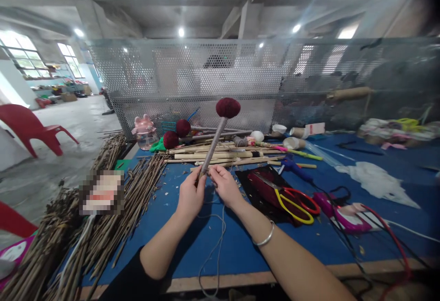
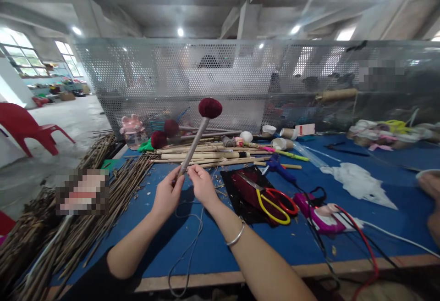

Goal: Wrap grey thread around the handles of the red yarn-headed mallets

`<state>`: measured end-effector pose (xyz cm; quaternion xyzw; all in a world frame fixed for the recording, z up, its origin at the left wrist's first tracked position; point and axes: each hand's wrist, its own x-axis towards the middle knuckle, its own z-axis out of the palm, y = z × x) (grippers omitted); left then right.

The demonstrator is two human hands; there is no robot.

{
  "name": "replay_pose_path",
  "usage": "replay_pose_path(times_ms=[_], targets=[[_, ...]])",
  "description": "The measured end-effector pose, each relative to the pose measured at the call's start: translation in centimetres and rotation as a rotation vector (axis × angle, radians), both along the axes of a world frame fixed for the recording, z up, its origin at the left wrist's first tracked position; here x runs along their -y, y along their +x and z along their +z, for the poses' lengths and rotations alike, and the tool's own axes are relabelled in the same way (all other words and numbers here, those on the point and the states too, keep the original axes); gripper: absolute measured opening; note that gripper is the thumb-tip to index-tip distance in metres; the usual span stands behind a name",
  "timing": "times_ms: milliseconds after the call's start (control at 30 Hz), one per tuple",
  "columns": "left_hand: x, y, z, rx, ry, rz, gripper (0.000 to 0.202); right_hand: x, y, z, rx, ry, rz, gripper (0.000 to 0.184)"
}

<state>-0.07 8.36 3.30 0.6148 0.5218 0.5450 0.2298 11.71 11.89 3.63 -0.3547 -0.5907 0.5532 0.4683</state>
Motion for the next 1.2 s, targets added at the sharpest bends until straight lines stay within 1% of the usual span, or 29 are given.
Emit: replay_pose_path(times_ms=[33, 100, 267, 400, 467, 567, 667, 733, 767, 833, 933, 1000, 1033, 1100, 1200], targets=[[0.1, 0.0, 0.1, 0.023, -0.015, 0.003, 0.037, 0.1, 0.0, 0.1, -0.006, 0.020, -0.058, 0.027], [0.1, 0.0, 0.3, 0.062, -0.034, 0.000, 0.039, 0.2, 0.2, 0.4, 0.002, 0.057, -0.104, 0.025], [-0.1, 0.4, -0.1, 0.212, -0.054, -0.015, 0.041, -0.1, 0.7, 0.8, 0.008, 0.082, -0.048, 0.023], [-0.2, 0.7, -0.4, 0.344, -0.045, -0.027, 0.029, -0.4, 0.9, 0.6, -0.022, 0.060, -0.010, 0.025], [0.0, 0.7, -0.4, 0.410, -0.091, -0.089, 0.026, -0.4, 0.9, 0.7, -0.084, 0.005, 0.022, 0.025], [0.3, 1.0, -0.1, 0.543, -0.199, -0.235, 0.027, -0.3, 1.1, 0.9, -0.194, -0.086, 0.126, 0.028], [0.6, 1.4, 0.3, 0.633, -0.248, -0.347, 0.029, -0.3, 1.4, 1.1, -0.206, -0.137, 0.272, 0.034], [0.7, 1.6, 0.3, 0.642, -0.290, -0.400, 0.031, -0.4, 1.6, 0.9, -0.201, -0.139, 0.315, 0.031], [0.7, 1.7, 0.2, 0.625, -0.316, -0.406, 0.033, -0.5, 1.6, 0.8, -0.197, -0.128, 0.311, 0.030], [0.6, 1.8, -0.2, 0.559, -0.337, -0.347, 0.036, -0.9, 1.6, 0.4, -0.166, -0.088, 0.253, 0.027], [0.3, 1.7, -1.0, 0.418, -0.261, -0.141, 0.034, -1.5, 1.6, -0.1, -0.055, -0.017, 0.111, 0.026], [0.1, 1.6, -1.3, 0.351, -0.227, -0.064, 0.033, -1.7, 1.7, -0.2, -0.018, 0.014, 0.046, 0.025], [0.1, 1.6, -1.2, 0.344, -0.234, -0.062, 0.033, -1.8, 1.8, -0.1, -0.022, 0.017, 0.043, 0.025], [0.1, 1.5, -0.8, 0.395, -0.281, -0.109, 0.035, -1.8, 2.1, 0.1, -0.060, -0.022, 0.099, 0.027], [0.3, 1.6, 0.1, 0.517, -0.372, -0.255, 0.039, -1.7, 2.6, 0.3, -0.140, -0.139, 0.240, 0.032]])
